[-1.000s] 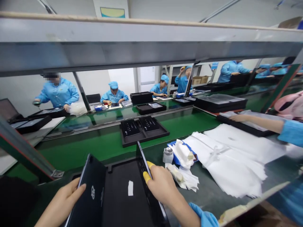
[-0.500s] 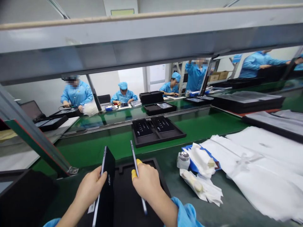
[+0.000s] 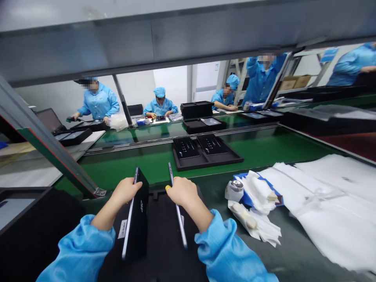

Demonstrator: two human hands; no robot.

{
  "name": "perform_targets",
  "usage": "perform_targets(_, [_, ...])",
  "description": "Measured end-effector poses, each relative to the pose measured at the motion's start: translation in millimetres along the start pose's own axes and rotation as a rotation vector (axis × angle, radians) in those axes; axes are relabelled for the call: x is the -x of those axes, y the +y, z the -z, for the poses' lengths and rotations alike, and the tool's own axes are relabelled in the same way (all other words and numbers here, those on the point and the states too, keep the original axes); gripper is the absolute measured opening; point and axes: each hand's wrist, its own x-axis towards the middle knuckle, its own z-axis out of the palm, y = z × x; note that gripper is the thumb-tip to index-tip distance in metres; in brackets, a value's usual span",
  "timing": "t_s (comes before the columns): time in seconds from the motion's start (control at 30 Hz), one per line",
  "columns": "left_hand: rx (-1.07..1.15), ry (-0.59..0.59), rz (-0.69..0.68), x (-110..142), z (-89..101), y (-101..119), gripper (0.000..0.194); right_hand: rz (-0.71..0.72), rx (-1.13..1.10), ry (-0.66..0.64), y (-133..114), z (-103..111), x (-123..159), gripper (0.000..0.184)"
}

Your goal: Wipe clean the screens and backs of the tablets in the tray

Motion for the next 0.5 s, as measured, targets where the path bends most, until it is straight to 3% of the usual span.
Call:
perform_targets(0.13, [-0.021, 0.039, -0.029, 12, 12.2, 1, 0.036, -0.002, -0.037, 0.023, 2, 4, 7, 0.027])
perform_targets(0.27, [-0.047, 0.247, -0.015, 42, 18.6, 3, 0.039, -0.033, -0.082, 0.223, 4, 1, 28, 0.028])
perform_targets(0.4, [-0.075, 0.449, 0.039, 76, -6.8, -1, 0.061, 0.073, -0.173, 0.46, 13, -33, 50, 0.038])
perform_targets(0.5, [-0.063, 0.513, 0.01, 99, -38.3, -9, 0.079, 0.219, -0.205, 0.614, 26, -72, 67, 0.043])
